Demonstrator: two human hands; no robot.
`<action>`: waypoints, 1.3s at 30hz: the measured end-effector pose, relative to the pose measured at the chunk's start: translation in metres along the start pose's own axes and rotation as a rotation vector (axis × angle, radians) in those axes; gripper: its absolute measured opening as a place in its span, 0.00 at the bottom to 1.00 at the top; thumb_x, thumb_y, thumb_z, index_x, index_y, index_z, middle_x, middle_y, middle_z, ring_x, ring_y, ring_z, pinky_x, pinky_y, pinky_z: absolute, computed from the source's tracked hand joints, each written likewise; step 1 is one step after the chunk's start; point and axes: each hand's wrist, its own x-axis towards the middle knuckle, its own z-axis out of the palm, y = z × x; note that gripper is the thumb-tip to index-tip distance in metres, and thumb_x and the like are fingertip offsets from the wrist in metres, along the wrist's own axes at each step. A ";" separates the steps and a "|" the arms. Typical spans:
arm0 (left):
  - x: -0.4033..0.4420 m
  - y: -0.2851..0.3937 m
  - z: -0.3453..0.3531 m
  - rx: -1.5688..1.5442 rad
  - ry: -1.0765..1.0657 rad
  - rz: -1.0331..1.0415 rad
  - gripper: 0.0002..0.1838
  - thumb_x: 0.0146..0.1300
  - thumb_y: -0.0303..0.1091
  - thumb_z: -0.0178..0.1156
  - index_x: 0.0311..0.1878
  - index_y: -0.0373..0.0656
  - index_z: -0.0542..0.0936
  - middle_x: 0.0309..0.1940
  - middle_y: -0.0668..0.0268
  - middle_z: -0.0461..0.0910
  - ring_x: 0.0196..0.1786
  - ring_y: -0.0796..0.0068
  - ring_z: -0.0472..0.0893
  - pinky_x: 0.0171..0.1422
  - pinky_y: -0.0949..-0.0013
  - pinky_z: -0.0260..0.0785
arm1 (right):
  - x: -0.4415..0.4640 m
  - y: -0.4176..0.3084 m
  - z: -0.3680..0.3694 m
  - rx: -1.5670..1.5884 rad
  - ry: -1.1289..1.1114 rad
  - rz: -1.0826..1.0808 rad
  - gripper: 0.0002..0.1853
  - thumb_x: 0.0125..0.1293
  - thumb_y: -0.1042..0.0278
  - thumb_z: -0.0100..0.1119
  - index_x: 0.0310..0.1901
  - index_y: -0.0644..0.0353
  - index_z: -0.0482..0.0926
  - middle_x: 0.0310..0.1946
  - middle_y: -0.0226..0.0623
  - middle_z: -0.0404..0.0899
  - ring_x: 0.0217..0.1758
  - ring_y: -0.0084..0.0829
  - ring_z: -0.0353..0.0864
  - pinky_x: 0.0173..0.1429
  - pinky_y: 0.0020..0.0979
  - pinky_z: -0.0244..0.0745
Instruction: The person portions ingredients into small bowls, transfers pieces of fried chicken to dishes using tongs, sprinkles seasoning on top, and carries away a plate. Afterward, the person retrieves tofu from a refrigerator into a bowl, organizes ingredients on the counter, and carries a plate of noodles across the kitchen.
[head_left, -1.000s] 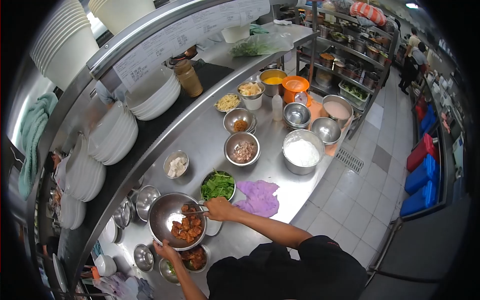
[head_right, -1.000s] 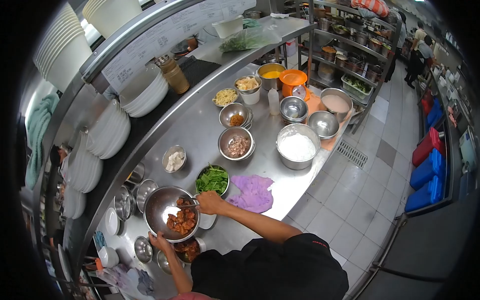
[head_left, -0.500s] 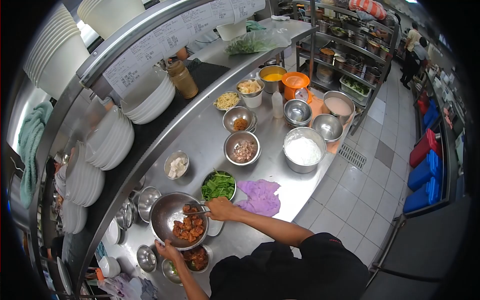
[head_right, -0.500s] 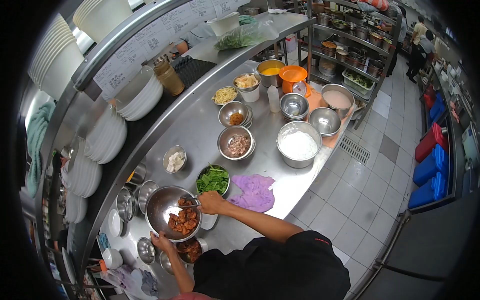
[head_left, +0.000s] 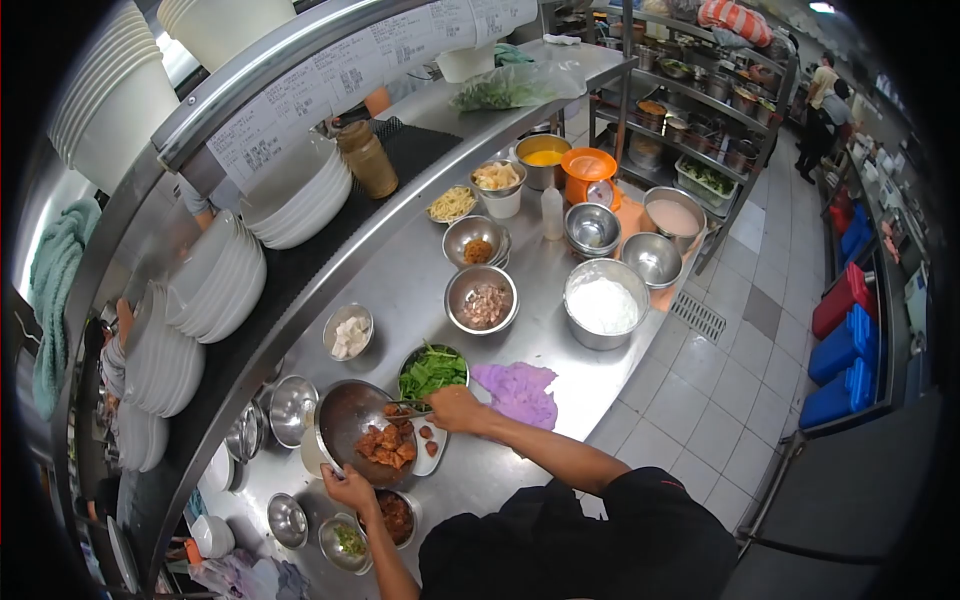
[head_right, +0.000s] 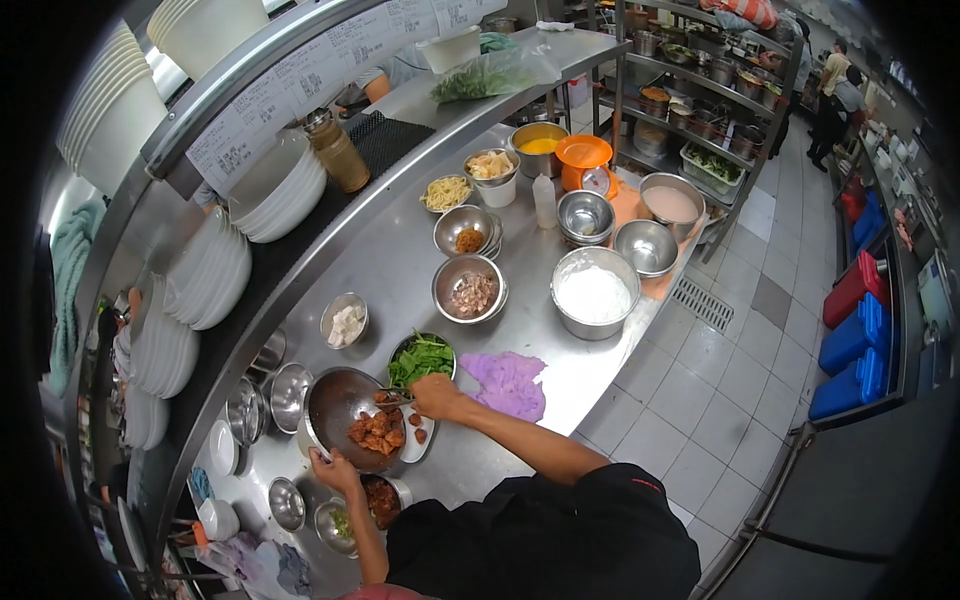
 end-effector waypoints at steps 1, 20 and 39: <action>0.000 0.000 0.001 -0.002 -0.001 0.000 0.09 0.50 0.14 0.52 0.35 0.32 0.68 0.29 0.66 0.68 0.34 0.75 0.67 0.43 0.74 0.61 | 0.000 0.002 0.000 -0.018 -0.010 0.017 0.16 0.55 0.59 0.62 0.37 0.65 0.78 0.28 0.51 0.80 0.35 0.50 0.81 0.40 0.47 0.74; -0.006 0.007 -0.001 0.093 -0.010 0.233 0.04 0.54 0.22 0.52 0.26 0.34 0.67 0.17 0.53 0.64 0.20 0.57 0.63 0.26 0.58 0.59 | -0.023 -0.025 -0.025 -0.162 0.006 0.081 0.13 0.48 0.62 0.61 0.27 0.65 0.80 0.24 0.53 0.79 0.30 0.50 0.82 0.35 0.45 0.77; 0.051 -0.028 -0.100 0.044 0.633 0.049 0.05 0.50 0.18 0.55 0.28 0.35 0.69 0.23 0.69 0.70 0.26 0.79 0.69 0.31 0.73 0.63 | -0.005 -0.055 -0.002 -0.159 -0.109 0.059 0.17 0.58 0.56 0.60 0.41 0.61 0.80 0.25 0.55 0.79 0.32 0.53 0.79 0.37 0.47 0.73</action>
